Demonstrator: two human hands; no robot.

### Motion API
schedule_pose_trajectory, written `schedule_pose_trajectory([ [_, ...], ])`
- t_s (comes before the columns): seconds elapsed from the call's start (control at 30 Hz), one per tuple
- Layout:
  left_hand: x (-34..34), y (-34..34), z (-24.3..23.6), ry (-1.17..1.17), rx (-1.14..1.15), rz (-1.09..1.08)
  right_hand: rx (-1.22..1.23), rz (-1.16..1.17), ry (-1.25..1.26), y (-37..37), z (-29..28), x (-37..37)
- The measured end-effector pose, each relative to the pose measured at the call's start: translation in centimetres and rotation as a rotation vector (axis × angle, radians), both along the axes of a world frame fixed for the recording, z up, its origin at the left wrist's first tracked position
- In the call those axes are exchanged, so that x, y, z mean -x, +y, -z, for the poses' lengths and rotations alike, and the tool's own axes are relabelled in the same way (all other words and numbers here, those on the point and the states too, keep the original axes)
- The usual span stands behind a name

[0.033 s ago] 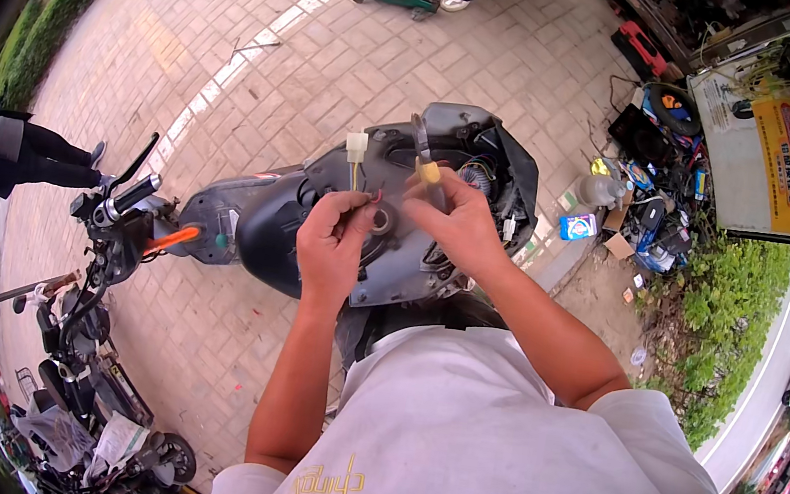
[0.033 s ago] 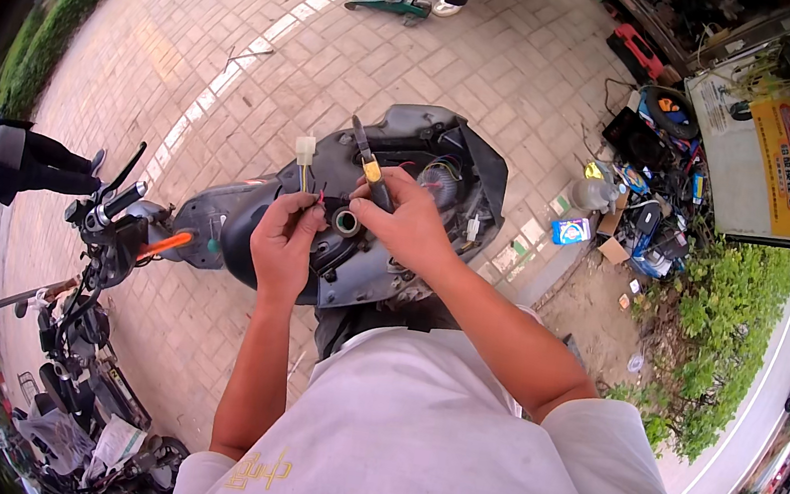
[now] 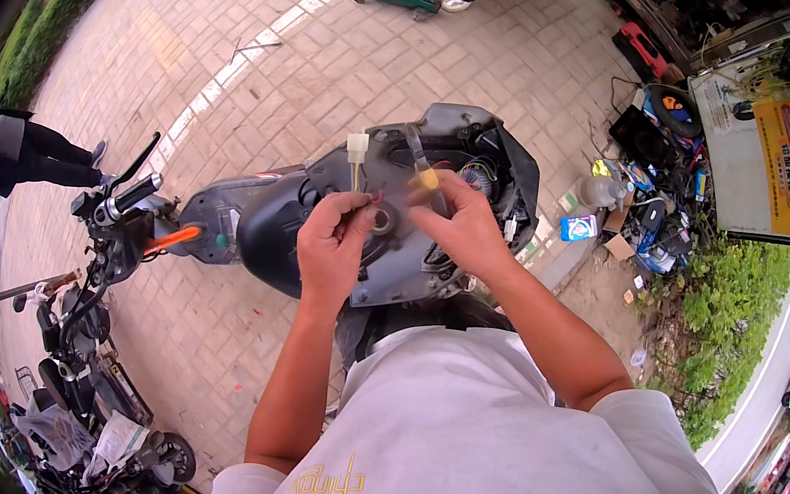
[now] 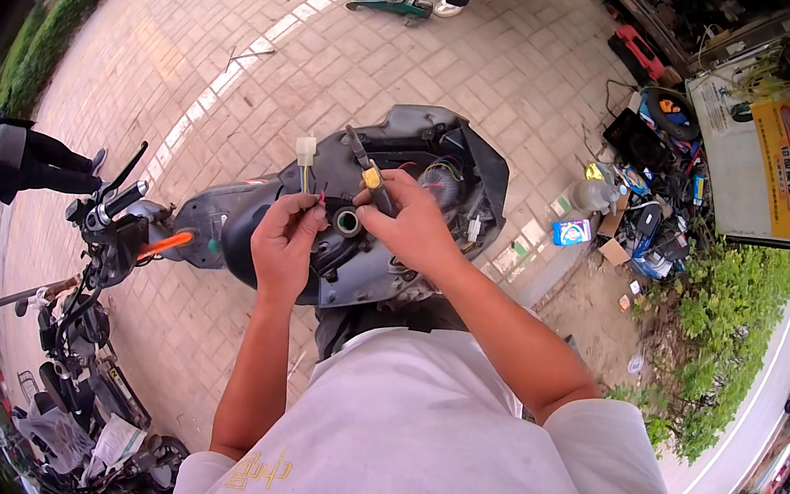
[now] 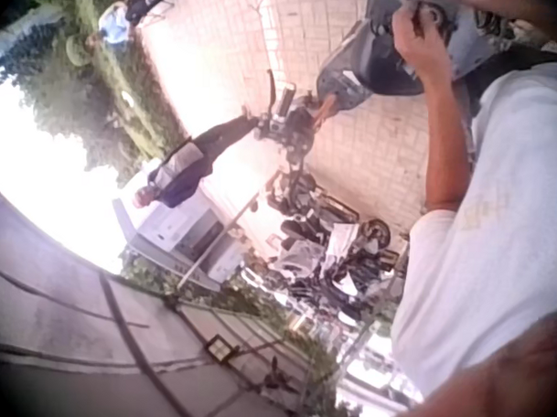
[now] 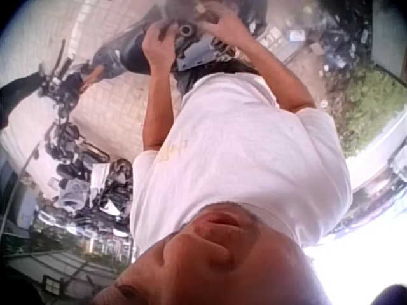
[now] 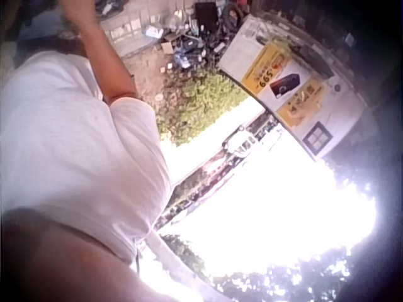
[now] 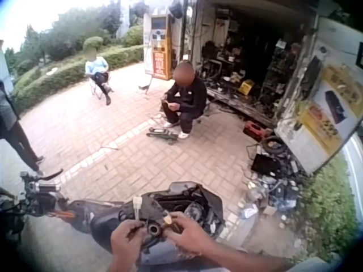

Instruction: The person uses pliers and a screwdriver to strip insulation from wires and manipulate a white connector on an electric scooter. They repeatedly adjust and reposition the wires and connector while working over the scooter's open body.

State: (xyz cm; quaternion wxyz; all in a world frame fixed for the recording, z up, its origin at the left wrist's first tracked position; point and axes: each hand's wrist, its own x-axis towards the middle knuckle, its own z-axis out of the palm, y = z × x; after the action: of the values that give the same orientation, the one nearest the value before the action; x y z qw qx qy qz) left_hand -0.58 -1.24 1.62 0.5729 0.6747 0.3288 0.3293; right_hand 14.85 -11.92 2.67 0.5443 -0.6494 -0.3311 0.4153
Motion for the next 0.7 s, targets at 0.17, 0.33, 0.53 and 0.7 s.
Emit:
schedule_pose_trajectory([
  [0.17, 0.3, 0.0, -0.6, -0.014, 0.009, -0.017, -0.004, -0.281, -0.308, -2.1, 1.3, -1.7],
  [0.33, 0.3, 0.1, -1.0, 0.030, -0.064, -0.001, -0.033, -0.393, -0.342, -2.2, 1.3, -3.0],
  [0.53, 0.3, -0.1, -0.8, 0.063, -0.160, -0.014, -0.011, -0.454, -0.373, -2.2, 0.7, -3.3],
  [0.7, 0.2, -0.1, -1.3, 0.058, -0.197, 0.013, 0.018, -0.496, -0.343, -2.1, 0.6, -3.2],
])
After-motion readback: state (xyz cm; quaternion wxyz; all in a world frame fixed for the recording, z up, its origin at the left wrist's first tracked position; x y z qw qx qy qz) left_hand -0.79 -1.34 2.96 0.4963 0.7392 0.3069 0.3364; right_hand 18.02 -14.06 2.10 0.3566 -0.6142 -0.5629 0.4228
